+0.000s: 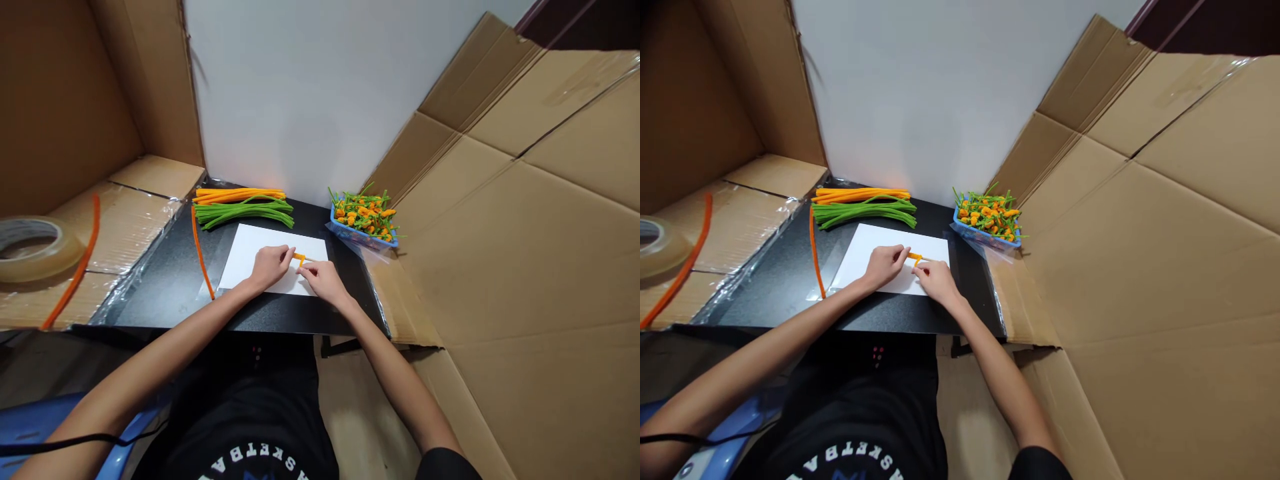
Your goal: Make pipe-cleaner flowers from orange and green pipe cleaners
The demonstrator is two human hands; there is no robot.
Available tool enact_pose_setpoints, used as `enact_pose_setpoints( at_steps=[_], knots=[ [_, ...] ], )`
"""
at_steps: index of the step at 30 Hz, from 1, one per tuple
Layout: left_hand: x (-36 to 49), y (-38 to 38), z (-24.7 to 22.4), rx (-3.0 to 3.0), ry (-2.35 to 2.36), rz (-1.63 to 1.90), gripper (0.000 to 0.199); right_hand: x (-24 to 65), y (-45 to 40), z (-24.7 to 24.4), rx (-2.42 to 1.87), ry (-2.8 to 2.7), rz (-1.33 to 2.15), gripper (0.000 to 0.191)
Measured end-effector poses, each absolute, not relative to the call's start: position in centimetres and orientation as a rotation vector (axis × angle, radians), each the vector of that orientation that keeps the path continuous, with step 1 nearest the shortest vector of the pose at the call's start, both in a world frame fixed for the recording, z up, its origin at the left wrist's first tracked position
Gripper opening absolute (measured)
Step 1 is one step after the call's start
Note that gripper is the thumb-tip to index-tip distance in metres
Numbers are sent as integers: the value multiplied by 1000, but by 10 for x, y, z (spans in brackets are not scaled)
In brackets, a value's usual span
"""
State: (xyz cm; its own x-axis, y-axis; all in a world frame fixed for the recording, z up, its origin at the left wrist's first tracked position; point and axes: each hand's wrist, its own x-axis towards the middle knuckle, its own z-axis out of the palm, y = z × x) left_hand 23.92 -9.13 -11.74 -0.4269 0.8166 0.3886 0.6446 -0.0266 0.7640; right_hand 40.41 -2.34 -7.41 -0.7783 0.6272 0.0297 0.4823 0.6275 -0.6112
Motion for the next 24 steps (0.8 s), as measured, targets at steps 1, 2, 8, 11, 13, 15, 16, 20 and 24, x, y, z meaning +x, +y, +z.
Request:
enact_pose_setpoints(
  at_steps=[1,2,8,11,13,15,16,20,24],
  knots=[
    [239,-91,-117,1550,2059,1462,43,403,-25,-71,-873,-2634,837,29],
    [238,-90,-117,1508,2052,1496,44,403,-25,-69,-843,-2656,807,30],
    [230,-79,-121,1103,1515,1525,50,412,-14,-86,-848,-2684,803,32],
    [230,-79,-119,964,1205,1436,51,417,-4,-100,-911,-2474,1177,37],
    [231,-82,-116,937,1082,1359,53,420,3,-103,-923,-2344,1403,43],
    [231,-85,-113,976,1015,1232,54,424,10,-99,-896,-2315,1546,46],
    [230,-86,-113,1019,1009,1164,54,426,15,-94,-880,-2337,1588,46],
    [229,-86,-118,1394,1229,1010,53,436,35,-70,-840,-2552,1572,42],
    [234,-85,-123,1745,1715,1003,49,443,46,-50,-935,-2635,1478,42]
  ],
)
